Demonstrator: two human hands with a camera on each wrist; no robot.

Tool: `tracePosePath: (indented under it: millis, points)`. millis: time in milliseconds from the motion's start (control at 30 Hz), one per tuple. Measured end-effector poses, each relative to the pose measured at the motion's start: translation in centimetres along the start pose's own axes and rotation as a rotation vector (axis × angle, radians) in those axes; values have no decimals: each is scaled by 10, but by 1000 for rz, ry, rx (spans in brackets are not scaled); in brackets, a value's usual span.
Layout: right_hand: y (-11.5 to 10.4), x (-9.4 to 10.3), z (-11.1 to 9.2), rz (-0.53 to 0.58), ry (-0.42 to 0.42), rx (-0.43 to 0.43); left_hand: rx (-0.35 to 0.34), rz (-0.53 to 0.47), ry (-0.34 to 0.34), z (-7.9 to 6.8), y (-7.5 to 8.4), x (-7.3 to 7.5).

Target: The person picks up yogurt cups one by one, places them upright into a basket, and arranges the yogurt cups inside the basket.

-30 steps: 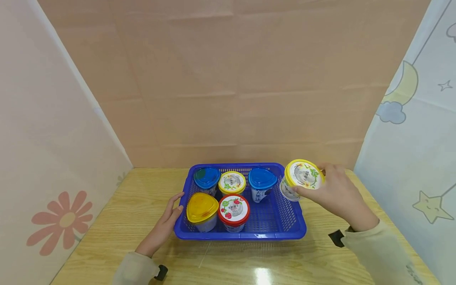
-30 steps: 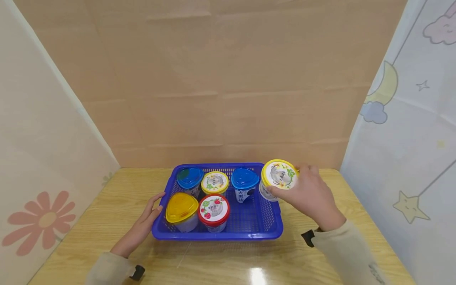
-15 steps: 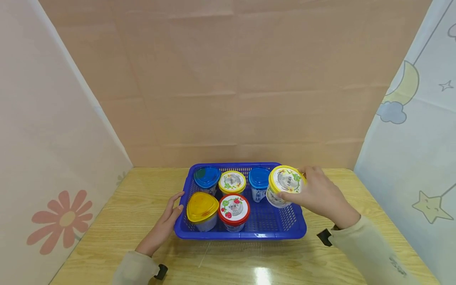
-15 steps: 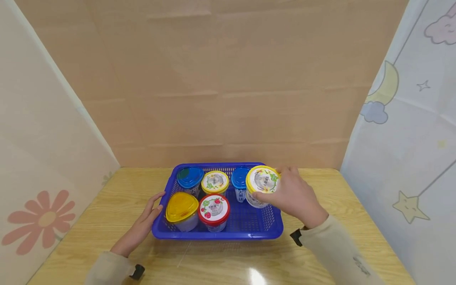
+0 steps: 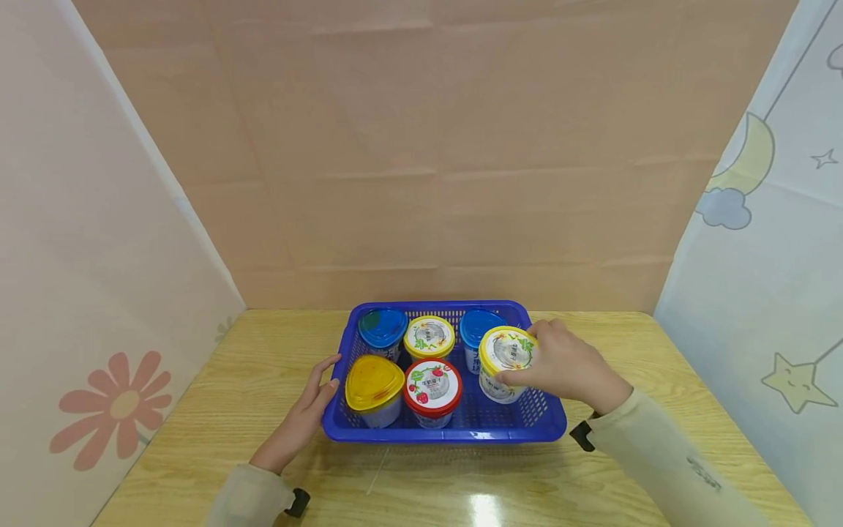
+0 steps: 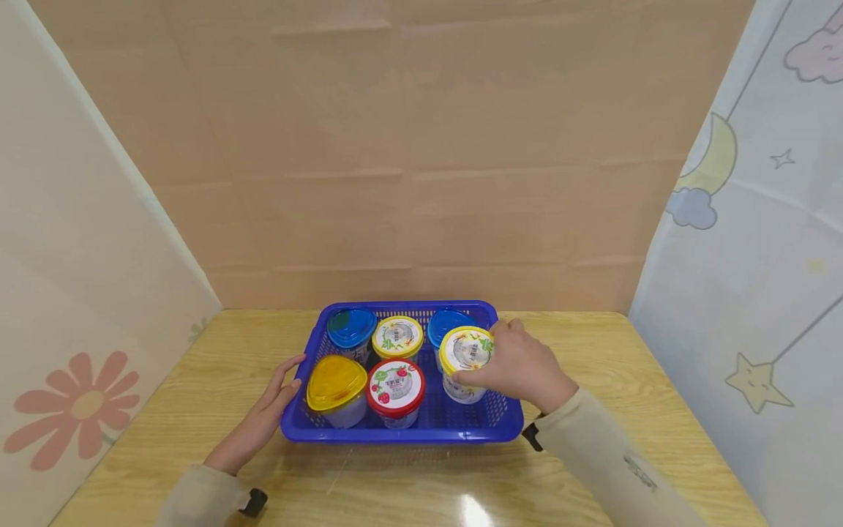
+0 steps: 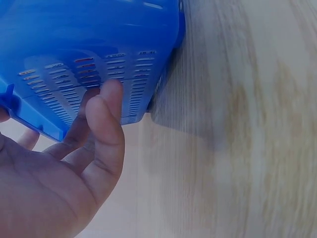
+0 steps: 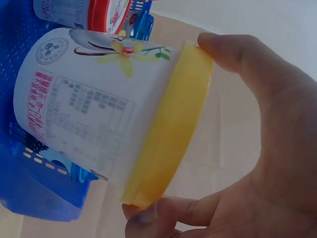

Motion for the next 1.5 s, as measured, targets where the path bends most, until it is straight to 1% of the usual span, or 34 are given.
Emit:
tracePosePath:
  millis: [233,467,533,833,933,1100,1300,1500]
  points:
    - [-2,-15,9,-27,-101,14,2,-4,-5,0,1,-1]
    - [-1,-27,14,-86,-196,-27,5,7,-5,0,0,-1]
    - [-2,-29,14,-109,-212,-28,5,2,-5,0,0,-1]
    - [-3,-37,20,-213,-218,-17,8,-15,-8,0,1,-1]
    - [-5,-39,20,-233,-221,-9,8,-12,-11,0,1,-1]
    - [-6,-42,20,-225,-238,-19,2,-2,-13,0,1,0]
    - [-7,-46,22,-216,-254,-51,8,-34,-17,-1,0,0]
    - [-8,-47,24,-225,-259,-47,4,-20,-15,-1,1,0]
Point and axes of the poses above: each hand's wrist, its own z-axis towards the middle knuckle, its own x-axis out of the back of the hand, y = z × x, the point moved 7 cm from there along z, towards the middle knuckle, and after that the axes turned 10 degrees about -x, right-handed, at the moved point
